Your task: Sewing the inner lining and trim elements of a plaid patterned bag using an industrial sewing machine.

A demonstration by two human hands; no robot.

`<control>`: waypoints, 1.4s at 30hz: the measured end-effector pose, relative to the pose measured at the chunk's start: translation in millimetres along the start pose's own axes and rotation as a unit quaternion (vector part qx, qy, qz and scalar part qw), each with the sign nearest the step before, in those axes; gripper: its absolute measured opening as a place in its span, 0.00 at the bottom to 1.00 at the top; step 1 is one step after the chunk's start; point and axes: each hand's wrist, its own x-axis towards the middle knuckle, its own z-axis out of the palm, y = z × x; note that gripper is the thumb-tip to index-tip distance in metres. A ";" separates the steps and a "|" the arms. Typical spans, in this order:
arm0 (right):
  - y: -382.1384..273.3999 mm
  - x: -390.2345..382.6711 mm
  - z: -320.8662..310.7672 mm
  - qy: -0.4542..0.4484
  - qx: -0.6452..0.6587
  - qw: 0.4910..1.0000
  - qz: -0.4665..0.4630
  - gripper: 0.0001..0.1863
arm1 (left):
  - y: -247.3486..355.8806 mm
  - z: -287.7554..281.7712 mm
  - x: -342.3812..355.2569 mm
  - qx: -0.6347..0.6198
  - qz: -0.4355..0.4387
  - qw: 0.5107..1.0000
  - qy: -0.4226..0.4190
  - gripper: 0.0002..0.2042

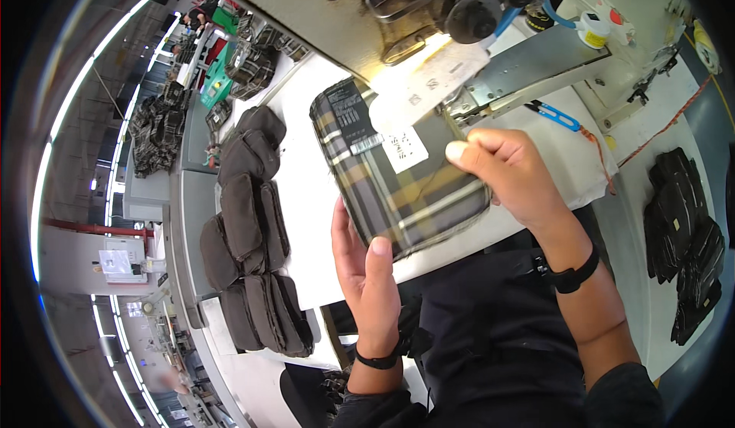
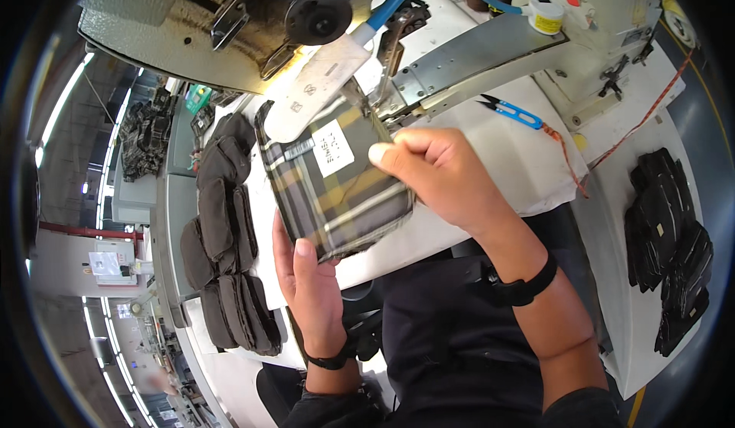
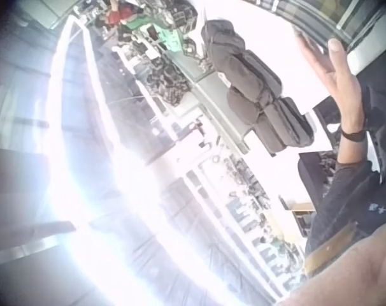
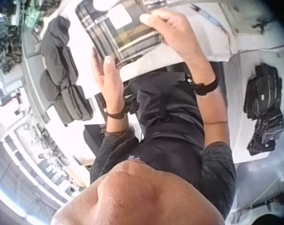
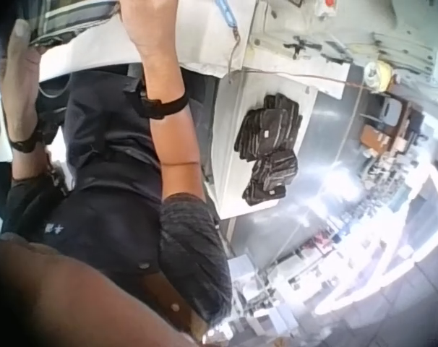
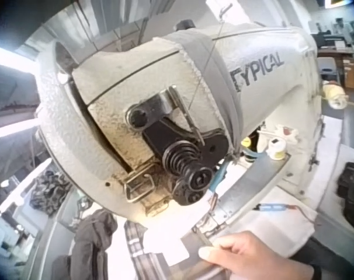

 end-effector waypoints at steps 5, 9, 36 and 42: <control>4.9 7.1 -1.7 0.029 -0.020 0.999 -0.013 0.18 | 0.3 -0.5 18.8 0.017 -0.002 1.000 -0.006 0.37; 1.0 7.5 7.4 0.039 -0.047 0.998 -0.031 0.14 | -1.8 -2.1 33.9 0.019 0.007 1.000 0.002 0.35; 32.3 -11.6 -127.7 0.118 -0.737 0.636 -0.198 0.15 | -47.2 -5.3 72.5 0.038 0.057 0.997 0.017 0.14; 32.0 -10.1 -134.3 0.143 -0.708 0.652 -0.230 0.15 | -56.6 1.0 71.6 0.020 0.057 0.998 0.013 0.15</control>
